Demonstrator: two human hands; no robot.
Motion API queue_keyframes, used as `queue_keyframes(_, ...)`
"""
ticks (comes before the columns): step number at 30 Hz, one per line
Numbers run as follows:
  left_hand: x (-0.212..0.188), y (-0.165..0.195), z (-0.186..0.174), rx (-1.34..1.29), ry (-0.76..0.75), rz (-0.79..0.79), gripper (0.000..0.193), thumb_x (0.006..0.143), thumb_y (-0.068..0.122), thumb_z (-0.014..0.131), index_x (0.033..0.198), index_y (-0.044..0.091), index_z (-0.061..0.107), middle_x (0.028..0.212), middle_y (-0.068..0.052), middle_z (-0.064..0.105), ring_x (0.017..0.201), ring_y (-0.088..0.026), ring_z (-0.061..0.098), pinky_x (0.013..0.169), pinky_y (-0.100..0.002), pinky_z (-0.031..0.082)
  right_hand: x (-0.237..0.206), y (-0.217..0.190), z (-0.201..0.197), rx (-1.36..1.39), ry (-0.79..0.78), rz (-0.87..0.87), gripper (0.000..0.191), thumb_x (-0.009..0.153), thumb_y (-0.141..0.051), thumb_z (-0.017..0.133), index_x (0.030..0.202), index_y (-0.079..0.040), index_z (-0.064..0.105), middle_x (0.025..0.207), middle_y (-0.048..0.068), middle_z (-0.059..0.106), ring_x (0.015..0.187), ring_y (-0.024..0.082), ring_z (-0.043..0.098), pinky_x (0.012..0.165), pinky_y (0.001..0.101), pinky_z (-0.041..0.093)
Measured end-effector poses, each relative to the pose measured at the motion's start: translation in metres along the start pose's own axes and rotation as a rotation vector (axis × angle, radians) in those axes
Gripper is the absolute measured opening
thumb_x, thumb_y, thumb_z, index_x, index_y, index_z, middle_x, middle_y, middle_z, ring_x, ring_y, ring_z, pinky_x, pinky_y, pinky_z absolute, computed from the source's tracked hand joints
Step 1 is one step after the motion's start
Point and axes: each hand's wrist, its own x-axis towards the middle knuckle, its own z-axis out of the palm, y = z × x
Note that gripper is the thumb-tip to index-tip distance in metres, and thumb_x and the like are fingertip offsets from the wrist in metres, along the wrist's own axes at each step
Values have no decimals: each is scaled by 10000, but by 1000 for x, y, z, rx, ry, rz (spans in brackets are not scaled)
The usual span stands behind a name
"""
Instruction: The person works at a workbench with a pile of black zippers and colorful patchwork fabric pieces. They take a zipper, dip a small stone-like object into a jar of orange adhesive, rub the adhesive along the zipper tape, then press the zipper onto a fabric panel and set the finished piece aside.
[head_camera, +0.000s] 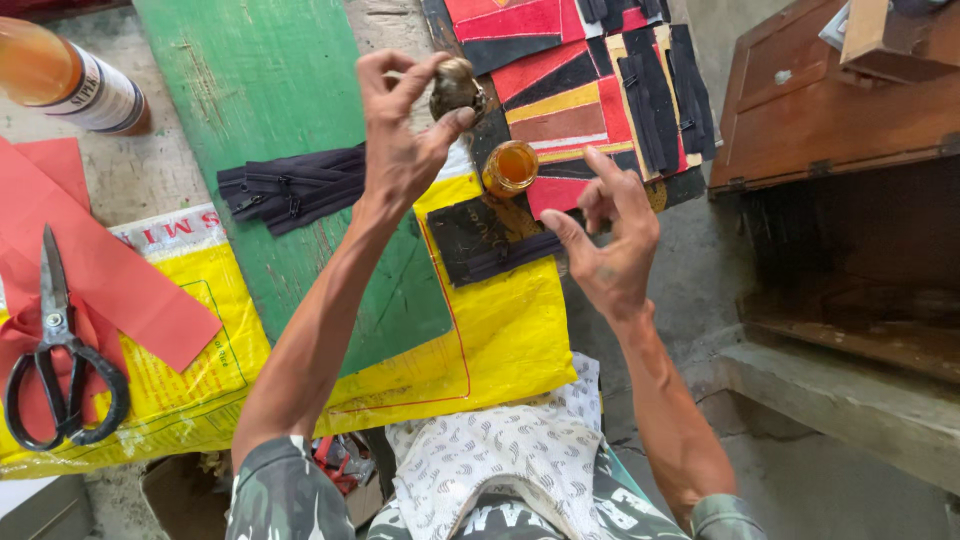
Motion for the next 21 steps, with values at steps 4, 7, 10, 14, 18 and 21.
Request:
queue_keyframes(4, 12, -18, 33, 24, -108, 98, 633, 826, 34, 832, 1417, 18, 605, 1301, -141, 540, 1227, -283, 574, 1122, -397, 528, 10, 19, -1, 488, -85, 273, 512, 952, -31, 778, 1442, -31, 627, 1088, -4, 566, 1004, 75, 521, 926, 225, 461)
queue_keyframes(7, 13, -17, 37, 159, -77, 162, 564, 763, 32, 870, 1278, -5, 643, 1254, -184, 554, 1192, -339, 564, 1069, -428, 504, 11, 21, -4, 553, -100, 330, 537, 930, -16, 756, 1448, -38, 617, 1095, -5, 552, 995, 83, 506, 920, 234, 448)
queue_keyframes(10, 9, -6, 27, -17, -7, 245, 548, 802, 85, 889, 1257, -19, 602, 1304, -179, 623, 1206, -316, 635, 1059, -412, 537, 12, 14, -9, -169, -119, 86, 613, 882, -145, 797, 1458, -83, 596, 989, 10, 491, 873, 131, 471, 814, 262, 445)
queue_keyframes(14, -20, 30, 16, -265, -275, 147, 507, 822, 137, 854, 1275, 32, 653, 1128, -118, 705, 1011, -250, 732, 883, -350, 615, 23, 6, -3, -583, -160, -281, 677, 844, -290, 870, 1409, -16, 614, 986, 89, 465, 957, 265, 440, 915, 405, 353)
queue_keyframes(18, -34, 55, 16, -137, -256, 231, 505, 813, 147, 850, 1279, 40, 686, 1064, -135, 674, 950, -249, 717, 834, -334, 620, 24, 3, 1, -550, -149, -289, 450, 915, -221, 826, 1300, -22, 705, 910, 60, 476, 919, 246, 428, 866, 398, 351)
queue_keyframes(21, -39, 60, 16, -122, -226, 229, 488, 788, 140, 851, 1242, 36, 706, 1033, -139, 679, 927, -249, 712, 812, -345, 614, 21, 4, 0, -569, -106, -371, 342, 942, -208, 817, 1204, -8, 724, 869, 46, 499, 897, 244, 440, 853, 404, 357)
